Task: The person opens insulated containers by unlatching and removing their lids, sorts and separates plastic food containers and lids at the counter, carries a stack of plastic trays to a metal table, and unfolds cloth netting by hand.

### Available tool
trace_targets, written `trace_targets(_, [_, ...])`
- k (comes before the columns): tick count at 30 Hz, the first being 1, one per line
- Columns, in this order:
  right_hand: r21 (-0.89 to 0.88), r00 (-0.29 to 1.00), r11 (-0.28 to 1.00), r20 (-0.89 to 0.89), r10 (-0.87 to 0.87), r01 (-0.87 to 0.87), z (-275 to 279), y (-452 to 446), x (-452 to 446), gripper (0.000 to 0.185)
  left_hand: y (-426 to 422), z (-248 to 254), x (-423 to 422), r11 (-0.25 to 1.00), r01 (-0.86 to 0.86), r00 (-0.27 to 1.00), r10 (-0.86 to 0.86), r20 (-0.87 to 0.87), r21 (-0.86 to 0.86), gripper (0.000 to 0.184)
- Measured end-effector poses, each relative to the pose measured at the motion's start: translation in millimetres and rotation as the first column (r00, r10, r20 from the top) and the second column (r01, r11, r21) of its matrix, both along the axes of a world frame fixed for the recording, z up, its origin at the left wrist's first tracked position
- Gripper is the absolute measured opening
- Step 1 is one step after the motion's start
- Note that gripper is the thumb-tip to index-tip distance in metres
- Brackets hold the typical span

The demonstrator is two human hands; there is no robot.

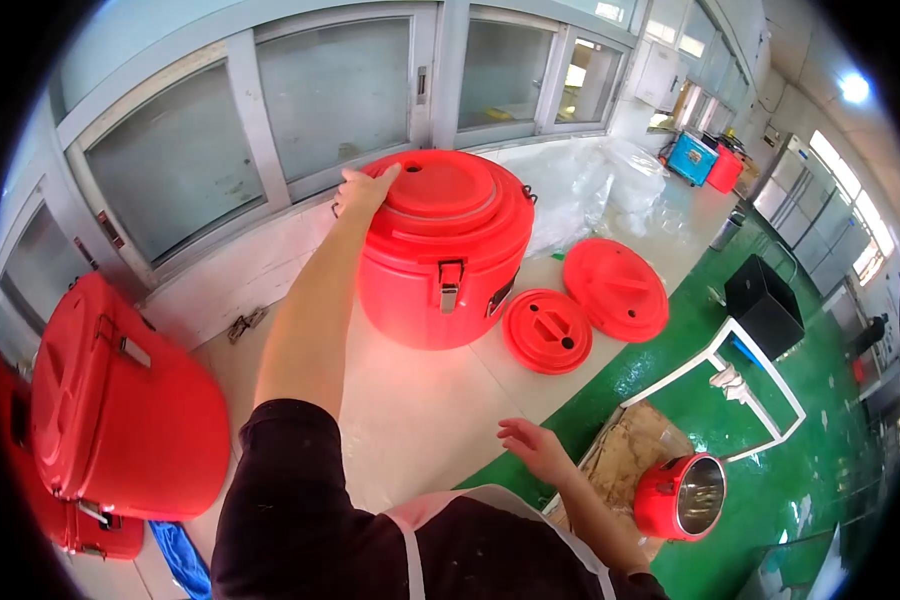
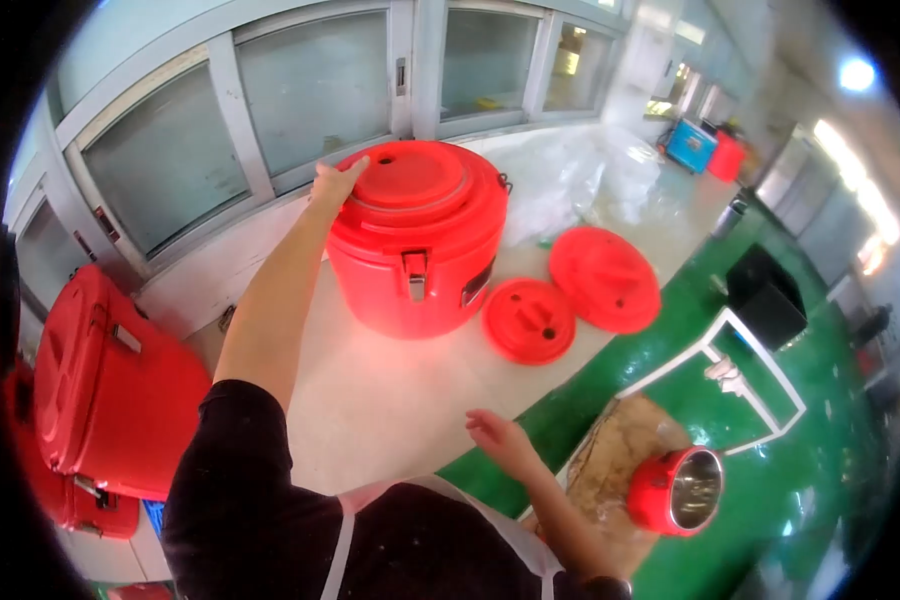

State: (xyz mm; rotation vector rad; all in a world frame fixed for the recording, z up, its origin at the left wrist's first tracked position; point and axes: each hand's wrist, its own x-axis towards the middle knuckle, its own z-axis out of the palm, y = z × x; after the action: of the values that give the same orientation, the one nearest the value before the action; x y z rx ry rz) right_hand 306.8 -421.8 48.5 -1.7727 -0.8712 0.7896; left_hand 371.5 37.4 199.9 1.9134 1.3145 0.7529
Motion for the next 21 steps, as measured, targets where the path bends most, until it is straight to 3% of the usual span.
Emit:
trace_targets(1, [0.004, 0.999, 1.0, 0.052, -0.001, 0.0, 10.8, 11.7, 5.6, 0.03, -1.7, -1.5, 4.6, 0.999, 0.027, 0.989, -0.023, -0.145, 0.027, 0.104])
trace_targets(4, [0.033, 0.994, 0.999, 0.109, -0.026, 0.023, 23.4, 27.6, 21.2, 0.03, 23.2, -29.2, 12.3, 0.961, 0.263, 0.965, -0.263, -0.017, 0.083, 0.096])
trace_targets(7, [0.076, 0.995, 0.996, 0.078, -0.059, 0.053, 11.6, 29.2, 45.3, 0.029, -6.6, -9.4, -43.0, 0.777, 0.598, 0.733, -0.43, 0.526, -0.198, 0.068])
trace_targets(10, [0.084, 0.999, 0.995, -0.006, -0.049, 0.049, 3.7, 24.3, 66.0, 0.028, -16.3, -15.3, -100.2, 0.645, 0.743, 0.567, -0.467, 0.679, -0.177, 0.052])
trace_targets(13, [0.101, 0.988, 0.992, -0.145, -0.055, 0.07, 14.2, 35.7, 86.2, 0.029, -40.8, -50.4, -179.9, 0.722, 0.622, 0.648, -0.256, 0.718, -0.304, 0.058])
trace_targets(16, [0.23, 0.996, 0.971, -0.073, -0.046, 0.062, 24.9, 56.9, 117.5, 0.024, -64.4, -76.0, -265.6, 0.8, 0.496, 0.694, -0.133, 0.707, -0.337, 0.06])
trace_targets(17, [0.288, 0.988, 0.953, 0.088, -0.123, 0.093, 25.4, 64.1, 128.6, 0.026, -70.9, -81.5, -289.7, 0.793, 0.502, 0.679, -0.113, 0.726, -0.346, 0.06])
trace_targets(19, [0.364, 0.894, 0.921, 0.352, -0.278, 0.143, 32.5, 82.3, 141.0, 0.028, -70.5, -111.3, -333.9, 0.85, 0.237, 0.845, 0.059, 0.532, -0.471, 0.058])
trace_targets(21, [0.421, 0.731, 0.891, 0.551, -0.402, 0.173, 64.1, 106.7, 143.4, 0.029, -63.5, -152.3, -367.1, 0.917, 0.13, 0.937, 0.011, 0.35, -0.376, 0.057])
